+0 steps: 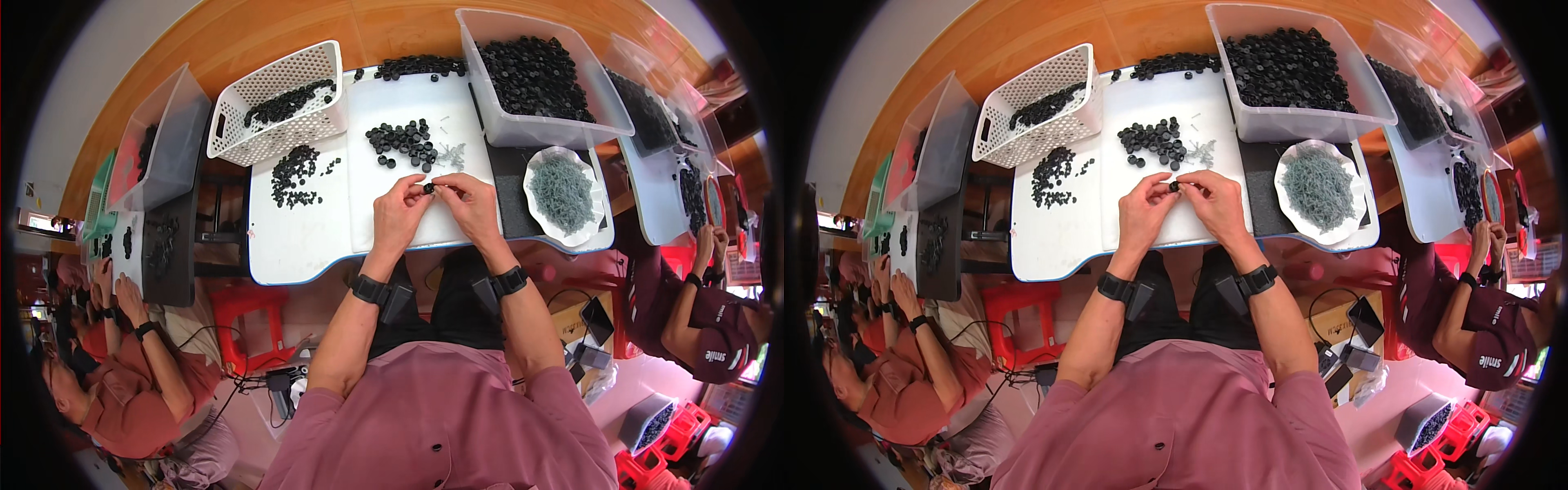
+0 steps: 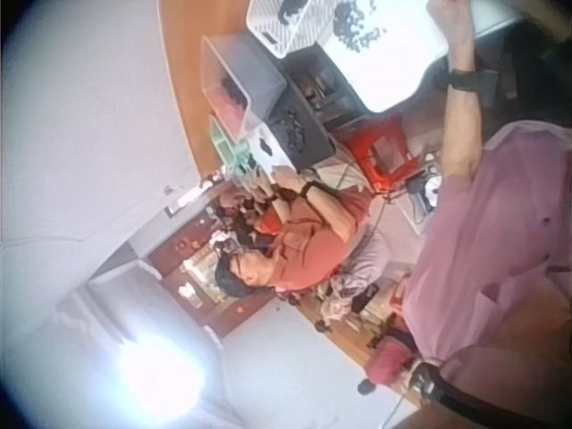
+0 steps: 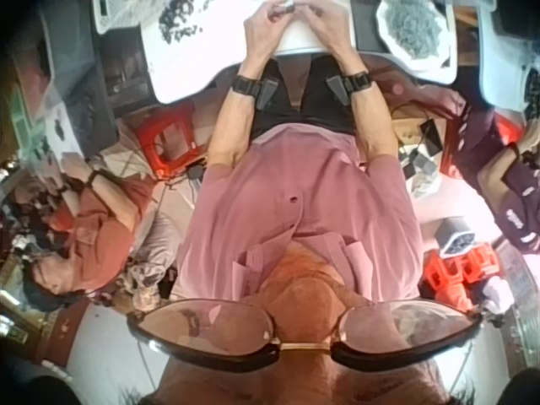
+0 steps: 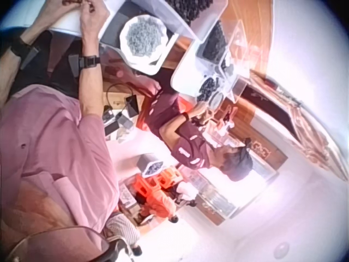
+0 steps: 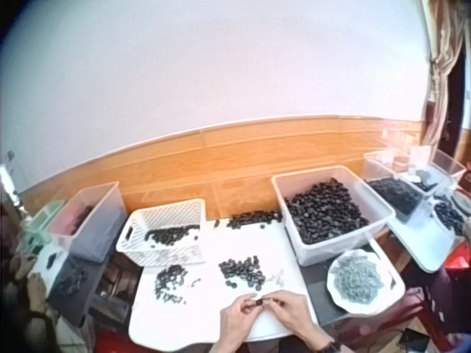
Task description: The person inserts small metal pins into black plastic plugs by hand at a workstation.
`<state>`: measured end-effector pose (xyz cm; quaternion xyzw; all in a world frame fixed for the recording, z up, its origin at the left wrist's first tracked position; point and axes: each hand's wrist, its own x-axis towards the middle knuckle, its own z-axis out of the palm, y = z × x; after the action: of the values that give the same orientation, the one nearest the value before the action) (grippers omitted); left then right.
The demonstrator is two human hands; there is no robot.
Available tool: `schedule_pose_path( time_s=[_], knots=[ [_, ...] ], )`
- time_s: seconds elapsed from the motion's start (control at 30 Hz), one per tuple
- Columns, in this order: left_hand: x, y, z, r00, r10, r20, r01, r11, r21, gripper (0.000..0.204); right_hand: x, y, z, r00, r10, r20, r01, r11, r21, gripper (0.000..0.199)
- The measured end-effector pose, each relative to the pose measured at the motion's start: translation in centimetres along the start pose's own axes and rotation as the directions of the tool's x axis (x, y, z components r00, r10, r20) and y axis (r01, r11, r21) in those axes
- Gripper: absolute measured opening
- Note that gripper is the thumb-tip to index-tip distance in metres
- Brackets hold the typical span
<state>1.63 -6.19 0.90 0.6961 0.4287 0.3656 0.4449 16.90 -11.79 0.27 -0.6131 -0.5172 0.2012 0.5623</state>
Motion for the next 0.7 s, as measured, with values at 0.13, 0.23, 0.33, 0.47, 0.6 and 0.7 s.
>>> schedule_pose_path(
  time_s=[0.13, 0.23, 0.33, 0.47, 0.6, 0.7],
  knots=[
    [0.04, -0.64, 0.00, 1.000, 0.003, 0.007, -0.002, 0.999, -0.032, 0.030, -0.08, 0.30, 0.14, 0.999, 0.046, 0.016, -0.047, 0.995, 0.090, 0.014],
    [0.01, -0.86, 0.17, 0.999, 0.036, -0.007, -0.037, 0.997, -0.068, 0.027, -0.12, 0.25, -0.03, 0.993, 0.109, 0.047, -0.115, 0.984, 0.134, 0.015],
    [0.00, -0.86, 0.23, 0.998, 0.061, -0.014, -0.062, 0.995, -0.076, 0.025, -0.05, 0.37, -0.12, 0.987, 0.144, 0.075, -0.154, 0.977, 0.151, 0.014],
    [-0.06, -0.78, 0.20, 0.998, 0.060, -0.022, -0.061, 0.996, -0.069, 0.025, 0.06, 0.34, -0.15, 0.993, 0.095, 0.072, -0.104, 0.986, 0.132, 0.014],
    [-0.06, -0.79, 0.04, 0.998, 0.066, -0.019, -0.066, 0.998, -0.018, 0.026, 0.09, -0.04, -0.24, 0.993, 0.091, 0.081, -0.101, 0.987, 0.124, 0.013],
    [-0.07, -0.82, 0.08, 0.998, 0.067, -0.005, -0.067, 0.997, -0.037, 0.026, 0.19, -0.38, -0.37, 0.992, 0.093, 0.081, -0.102, 0.988, 0.112, 0.013]
  ],
)
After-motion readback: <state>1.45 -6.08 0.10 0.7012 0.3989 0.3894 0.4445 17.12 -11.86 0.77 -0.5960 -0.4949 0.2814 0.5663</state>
